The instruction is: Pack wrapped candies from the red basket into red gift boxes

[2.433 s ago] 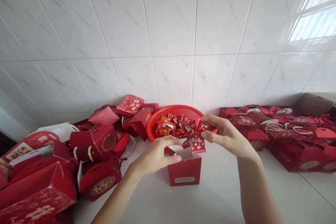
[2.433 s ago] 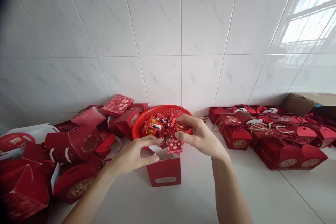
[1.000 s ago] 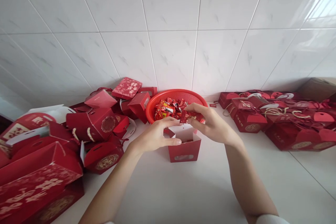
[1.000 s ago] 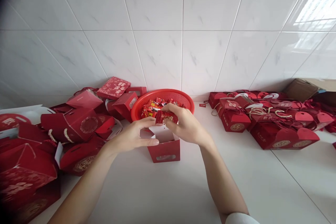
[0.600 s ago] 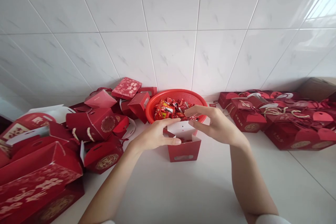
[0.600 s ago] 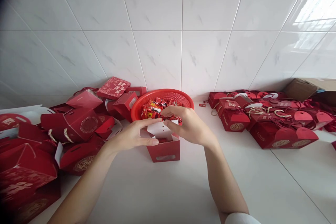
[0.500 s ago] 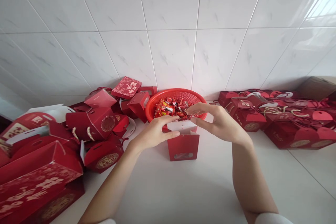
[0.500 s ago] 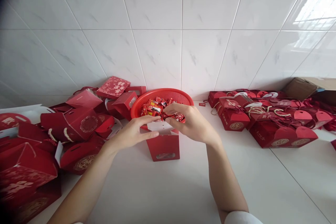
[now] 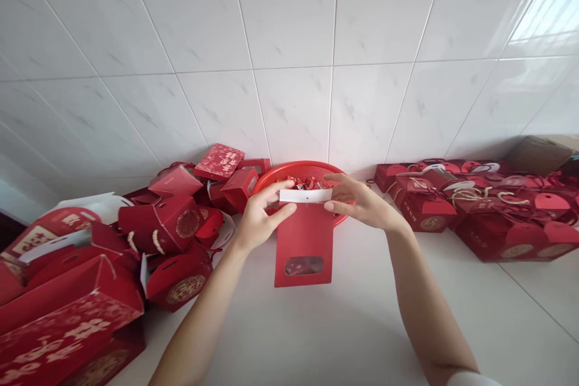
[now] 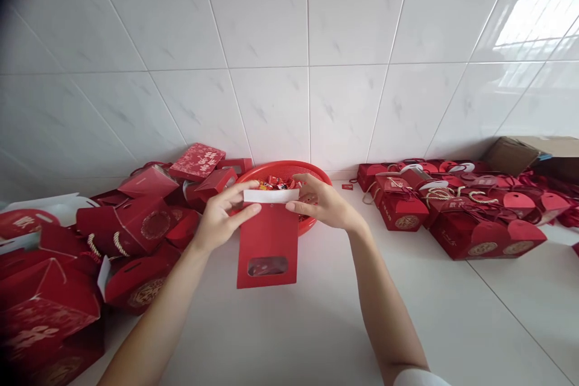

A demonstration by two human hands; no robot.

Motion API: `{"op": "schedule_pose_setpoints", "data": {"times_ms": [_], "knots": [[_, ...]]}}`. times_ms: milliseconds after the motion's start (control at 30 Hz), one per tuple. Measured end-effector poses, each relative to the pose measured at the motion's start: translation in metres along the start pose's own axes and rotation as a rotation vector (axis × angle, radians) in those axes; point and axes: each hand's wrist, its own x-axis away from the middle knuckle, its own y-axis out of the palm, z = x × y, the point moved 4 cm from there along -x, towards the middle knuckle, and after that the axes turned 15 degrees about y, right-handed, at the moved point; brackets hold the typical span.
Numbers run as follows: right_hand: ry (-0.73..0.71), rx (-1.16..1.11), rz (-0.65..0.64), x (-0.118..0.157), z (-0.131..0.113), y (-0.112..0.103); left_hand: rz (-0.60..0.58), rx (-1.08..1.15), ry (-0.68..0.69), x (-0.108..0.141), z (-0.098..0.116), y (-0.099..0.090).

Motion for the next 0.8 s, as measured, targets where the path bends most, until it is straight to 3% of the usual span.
{"op": "schedule_pose_setpoints", "data": {"times_ms": [100,167,300,433,633,800], "knots": [[-0.046,-0.135,-0.061,-0.004,-0.004,0.009,0.147,0.016,0.033,-0.010,0.007,-0.004],[-0.079,-0.233,-0.072,-0.005,-0.007,0.014,0.179,0.022,0.046,-0.015,0.012,-0.004],[-0.104,-0.345,0.000,-0.005,-0.009,0.012,0.112,0.086,0.004,-0.019,0.016,0.001],[-0.101,-0.407,-0.006,-0.004,-0.010,0.010,0.043,0.216,-0.040,-0.017,0.017,0.005],[-0.075,-0.364,0.030,-0.005,-0.008,0.010,0.086,0.120,0.050,-0.017,0.018,0.004],[-0.050,-0.251,0.175,-0.005,-0.004,0.007,0.138,0.052,0.104,-0.016,0.016,0.004]]}}
